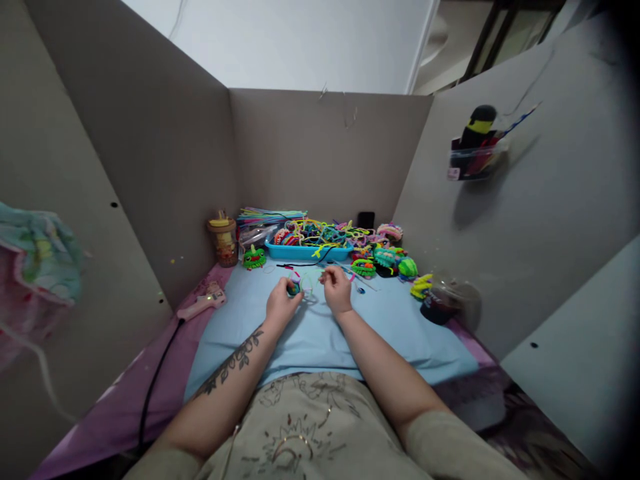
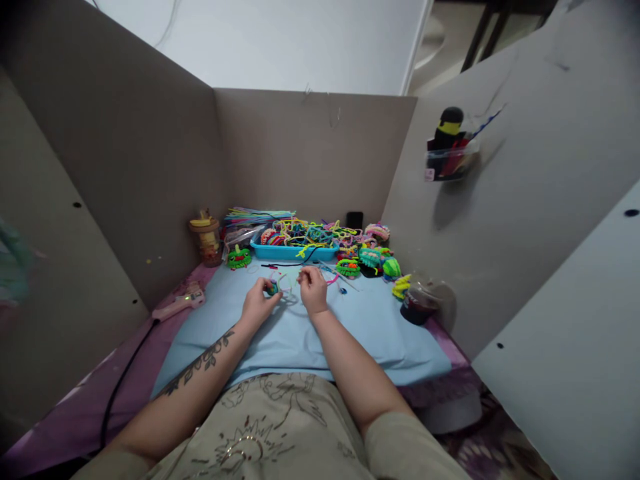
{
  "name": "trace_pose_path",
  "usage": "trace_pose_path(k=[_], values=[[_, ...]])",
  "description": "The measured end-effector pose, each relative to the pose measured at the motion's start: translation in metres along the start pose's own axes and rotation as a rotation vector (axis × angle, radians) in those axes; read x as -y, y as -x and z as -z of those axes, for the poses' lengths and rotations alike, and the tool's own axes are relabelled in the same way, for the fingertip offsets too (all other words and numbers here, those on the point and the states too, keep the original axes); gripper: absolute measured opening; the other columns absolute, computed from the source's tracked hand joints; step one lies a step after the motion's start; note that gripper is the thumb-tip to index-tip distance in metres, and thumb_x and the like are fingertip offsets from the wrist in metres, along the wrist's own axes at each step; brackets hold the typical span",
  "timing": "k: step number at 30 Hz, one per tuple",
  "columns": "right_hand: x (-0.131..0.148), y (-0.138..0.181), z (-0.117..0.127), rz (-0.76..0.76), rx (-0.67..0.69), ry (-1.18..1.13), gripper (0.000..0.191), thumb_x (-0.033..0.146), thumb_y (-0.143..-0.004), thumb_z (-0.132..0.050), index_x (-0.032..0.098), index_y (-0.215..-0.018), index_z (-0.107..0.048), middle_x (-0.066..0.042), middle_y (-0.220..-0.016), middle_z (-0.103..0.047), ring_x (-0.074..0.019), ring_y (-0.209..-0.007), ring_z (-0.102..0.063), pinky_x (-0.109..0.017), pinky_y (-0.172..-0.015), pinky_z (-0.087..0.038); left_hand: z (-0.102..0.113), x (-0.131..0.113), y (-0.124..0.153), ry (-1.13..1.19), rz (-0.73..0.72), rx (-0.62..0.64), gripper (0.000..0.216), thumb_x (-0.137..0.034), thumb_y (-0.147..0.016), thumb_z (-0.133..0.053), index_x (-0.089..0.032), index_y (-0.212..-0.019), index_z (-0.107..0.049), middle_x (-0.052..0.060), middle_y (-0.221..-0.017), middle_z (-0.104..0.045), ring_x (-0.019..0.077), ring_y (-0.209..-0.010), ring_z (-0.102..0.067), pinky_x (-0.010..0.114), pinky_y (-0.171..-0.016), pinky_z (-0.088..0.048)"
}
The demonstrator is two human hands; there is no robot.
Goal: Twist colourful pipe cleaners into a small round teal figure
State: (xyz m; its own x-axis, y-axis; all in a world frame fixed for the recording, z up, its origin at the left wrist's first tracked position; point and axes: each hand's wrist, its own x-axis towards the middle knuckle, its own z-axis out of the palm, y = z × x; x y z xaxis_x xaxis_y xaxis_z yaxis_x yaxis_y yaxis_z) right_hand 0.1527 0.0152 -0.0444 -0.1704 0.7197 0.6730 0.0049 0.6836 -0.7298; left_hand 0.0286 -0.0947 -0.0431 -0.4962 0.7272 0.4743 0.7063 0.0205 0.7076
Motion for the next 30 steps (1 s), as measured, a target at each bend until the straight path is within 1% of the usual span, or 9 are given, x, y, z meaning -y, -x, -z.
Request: trace_pose_path(k=[3, 6, 9, 13, 18, 22, 25, 30], values=[[0.0, 0.004, -0.006, -0.026, 0.063, -0.074, 0.015, 0.027, -0.082, -0.043, 0.022, -0.087, -0.055, -0.004, -0.084, -0.058, -0.0155, -0.067, -0.06, -0.03, -0.065, -0.049, 0.0, -0.002, 0.001, -0.006, -0.005, 0.028, 0.02, -0.027, -0.068, -0.062, -0.022, -0.079, -0.046, 0.0, -0.075, -0.057, 0.0167, -0.073, -0.055, 0.027, -0.067, -0.039], [-0.001, 0.005, -0.008, -0.02, 0.124, -0.089, 0.013, 0.026, -0.081, -0.043, 0.022, -0.084, -0.055, -0.003, -0.082, -0.058, -0.0156, -0.067, -0.061, -0.029, -0.063, -0.049, -0.001, -0.002, 0.0, -0.003, -0.01, 0.028, 0.019, -0.027, -0.068, -0.061, -0.022, -0.08, -0.047, 0.0, -0.076, -0.058, 0.0165, -0.073, -0.055, 0.027, -0.067, -0.039], [0.0, 0.004, -0.007, 0.0, 0.189, -0.037, 0.014, 0.023, -0.079, -0.043, 0.022, -0.082, -0.056, -0.003, -0.08, -0.059, -0.0159, -0.066, -0.058, -0.029, -0.064, -0.048, -0.001, -0.001, 0.0, 0.011, -0.018, 0.03, 0.019, -0.027, -0.069, -0.061, -0.022, -0.081, -0.048, 0.0, -0.077, -0.059, 0.0162, -0.073, -0.056, 0.026, -0.067, -0.039], [0.003, 0.004, -0.007, 0.066, 0.285, 0.025, 0.016, 0.02, -0.077, -0.043, 0.021, -0.078, -0.059, -0.003, -0.077, -0.061, -0.0171, -0.072, -0.055, -0.029, -0.07, -0.044, -0.001, 0.002, 0.0, 0.003, -0.014, 0.05, 0.02, -0.028, -0.07, -0.06, -0.022, -0.085, -0.049, 0.001, -0.08, -0.06, 0.0167, -0.075, -0.056, 0.026, -0.067, -0.039], [0.004, 0.008, -0.011, 0.115, 0.463, 0.07, 0.017, 0.015, -0.075, -0.043, 0.019, -0.077, -0.06, 0.0, -0.071, -0.06, -0.0139, -0.066, -0.054, -0.024, -0.064, -0.039, -0.001, 0.004, 0.0, 0.001, -0.011, 0.055, 0.025, -0.029, -0.071, -0.06, -0.022, -0.093, -0.049, 0.0, -0.085, -0.062, 0.016, -0.075, -0.057, 0.025, -0.065, -0.039], [0.006, 0.011, -0.012, 0.087, 0.503, 0.143, 0.016, 0.017, -0.077, -0.044, 0.02, -0.084, -0.059, 0.001, -0.069, -0.059, -0.0129, -0.061, -0.053, -0.022, -0.059, -0.038, -0.001, 0.003, 0.0, 0.005, -0.018, 0.022, 0.021, -0.031, -0.071, -0.06, -0.022, -0.086, -0.048, 0.0, -0.081, -0.061, 0.016, -0.075, -0.057, 0.025, -0.067, -0.04], [0.009, 0.012, -0.011, 0.063, 0.526, 0.168, 0.017, 0.02, -0.077, -0.049, 0.021, -0.091, -0.056, 0.001, -0.072, -0.061, -0.0134, -0.062, -0.055, -0.022, -0.059, -0.039, -0.001, 0.003, -0.001, 0.019, 0.007, -0.008, 0.022, -0.029, -0.07, -0.061, -0.021, -0.084, -0.047, 0.0, -0.081, -0.06, 0.0166, -0.077, -0.057, 0.026, -0.068, -0.04], [0.01, 0.015, -0.013, 0.054, 0.576, 0.184, 0.03, 0.015, -0.071, -0.052, 0.022, -0.099, -0.052, 0.0, -0.082, -0.063, -0.0142, -0.067, -0.058, -0.024, -0.062, -0.043, 0.001, 0.004, -0.002, 0.069, 0.025, -0.038, 0.021, -0.028, -0.069, -0.061, -0.021, -0.083, -0.046, 0.001, -0.081, -0.059, 0.0176, -0.079, -0.057, 0.027, -0.07, -0.041]])
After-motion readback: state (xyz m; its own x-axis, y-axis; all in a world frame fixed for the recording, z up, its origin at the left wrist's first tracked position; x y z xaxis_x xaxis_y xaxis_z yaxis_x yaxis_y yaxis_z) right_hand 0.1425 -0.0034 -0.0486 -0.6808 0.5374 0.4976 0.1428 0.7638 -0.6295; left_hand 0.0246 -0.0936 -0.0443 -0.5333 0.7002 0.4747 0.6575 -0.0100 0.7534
